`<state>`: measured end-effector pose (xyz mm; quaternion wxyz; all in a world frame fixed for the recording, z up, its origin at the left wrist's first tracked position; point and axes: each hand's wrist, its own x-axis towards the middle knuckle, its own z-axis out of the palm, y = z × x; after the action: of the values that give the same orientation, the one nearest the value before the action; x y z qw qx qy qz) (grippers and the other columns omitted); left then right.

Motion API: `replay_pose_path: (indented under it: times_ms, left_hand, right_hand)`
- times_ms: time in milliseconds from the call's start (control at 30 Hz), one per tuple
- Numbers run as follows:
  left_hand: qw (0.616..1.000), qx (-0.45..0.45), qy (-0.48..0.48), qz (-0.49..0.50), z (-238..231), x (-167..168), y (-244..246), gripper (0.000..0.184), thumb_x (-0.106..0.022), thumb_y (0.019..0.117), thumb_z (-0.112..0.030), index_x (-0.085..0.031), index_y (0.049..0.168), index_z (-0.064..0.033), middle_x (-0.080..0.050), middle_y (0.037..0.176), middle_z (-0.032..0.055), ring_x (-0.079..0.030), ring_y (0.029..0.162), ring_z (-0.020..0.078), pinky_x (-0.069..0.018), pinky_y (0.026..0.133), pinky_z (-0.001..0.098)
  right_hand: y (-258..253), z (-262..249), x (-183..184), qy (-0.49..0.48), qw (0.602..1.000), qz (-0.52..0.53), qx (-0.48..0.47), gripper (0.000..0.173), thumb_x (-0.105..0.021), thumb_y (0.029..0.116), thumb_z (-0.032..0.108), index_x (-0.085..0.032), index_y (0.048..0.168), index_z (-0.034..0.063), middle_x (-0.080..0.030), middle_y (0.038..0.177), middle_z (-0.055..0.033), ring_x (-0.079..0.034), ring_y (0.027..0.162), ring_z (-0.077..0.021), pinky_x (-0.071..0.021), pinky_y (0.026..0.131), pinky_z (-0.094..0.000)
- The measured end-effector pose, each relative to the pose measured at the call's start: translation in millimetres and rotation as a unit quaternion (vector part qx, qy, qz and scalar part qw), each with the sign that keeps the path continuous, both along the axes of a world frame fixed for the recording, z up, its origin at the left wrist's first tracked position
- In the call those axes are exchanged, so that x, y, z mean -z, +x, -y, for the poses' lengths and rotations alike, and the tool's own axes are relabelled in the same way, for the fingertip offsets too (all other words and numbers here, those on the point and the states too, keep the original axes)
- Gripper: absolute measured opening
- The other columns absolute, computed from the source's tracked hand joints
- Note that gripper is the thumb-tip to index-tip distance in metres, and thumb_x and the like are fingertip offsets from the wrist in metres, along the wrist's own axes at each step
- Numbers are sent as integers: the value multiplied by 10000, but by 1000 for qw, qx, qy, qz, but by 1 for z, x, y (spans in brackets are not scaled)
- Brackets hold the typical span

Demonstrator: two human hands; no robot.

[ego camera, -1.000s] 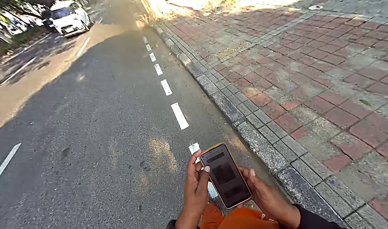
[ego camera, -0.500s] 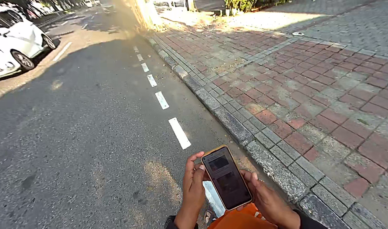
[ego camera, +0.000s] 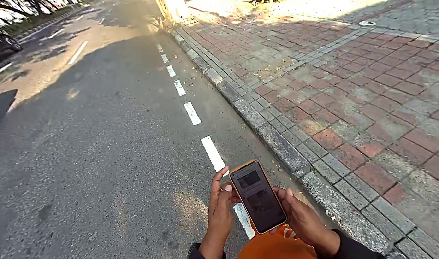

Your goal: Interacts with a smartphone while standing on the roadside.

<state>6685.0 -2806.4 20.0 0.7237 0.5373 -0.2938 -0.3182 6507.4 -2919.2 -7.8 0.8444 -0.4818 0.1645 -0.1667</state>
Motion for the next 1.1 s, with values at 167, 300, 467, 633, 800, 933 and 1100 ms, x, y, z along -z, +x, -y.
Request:
replay_pose_path:
  times_ms: [167, 300, 467, 633, 800, 933, 1100]
  left_hand:
    - [993, 56, 32, -96, 63, 12, 63, 528, -381, 913, -84, -332, 1431, 5, -738, 1048, 1, -735, 942, 138, -615, 854, 358]
    - [995, 25, 28, -91, 106, 15, 117, 543, -343, 888, 33, -343, 1430, 2, -747, 1025, -6, -740, 918, 130, -621, 836, 345]
    - [993, -24, 28, -111, 137, 12, 183, 535, -339, 881, 49, -381, 1413, 3, -754, 1018, 2, -745, 892, 130, -631, 789, 331]
    - [993, -19, 24, -111, 158, 20, 268, 536, -339, 883, 47, -394, 1414, 3, -756, 1016, 14, -747, 885, 132, -634, 775, 331]
    - [994, 23, 2, -106, 175, 18, 373, 544, -342, 882, 47, -365, 1424, 14, -753, 1027, 17, -747, 895, 134, -634, 782, 332]
    - [994, 45, -10, -95, 183, 6, 448, 554, -346, 891, 65, -326, 1442, 20, -746, 1032, 1, -746, 913, 138, -636, 811, 350]
    - [995, 54, -18, -81, 201, 2, 525, 525, -356, 875, 64, -402, 1393, -12, -755, 994, -18, -746, 885, 121, -634, 789, 337]
  right_hand:
    - [85, 83, -6, 23, 999, -18, -26, 529, -519, 1023, 494, -465, 1383, 110, -712, 1173, -52, -749, 912, -192, -648, 670, -350]
    - [149, 137, -14, 11, 994, -51, -93, 667, -542, 846, 3, -356, 1481, 78, -674, 1266, -57, -736, 1035, -204, -661, 753, -390]
    - [222, 177, -17, -54, 983, -52, -168, 983, -661, 806, -151, -150, 1617, 63, -605, 1412, -85, -700, 1167, -200, -647, 913, -381]
    - [306, 194, -13, -76, 981, -87, -159, 1005, -668, 808, -139, -131, 1623, 103, -630, 1373, -53, -730, 1071, -161, -658, 833, -330]
    - [401, 199, -16, -93, 987, -74, -111, 937, -661, 836, -89, -150, 1602, 87, -648, 1333, -50, -740, 1022, -163, -662, 773, -323]
    - [480, 197, -28, -132, 982, -124, -46, 827, -710, 864, -23, -270, 1554, 100, -689, 1239, -29, -744, 900, -125, -641, 652, -270]
    - [544, 212, -29, -107, 992, -41, -56, 750, -658, 920, 113, -250, 1550, 80, -655, 1304, -25, -727, 1043, -155, -657, 729, -327]
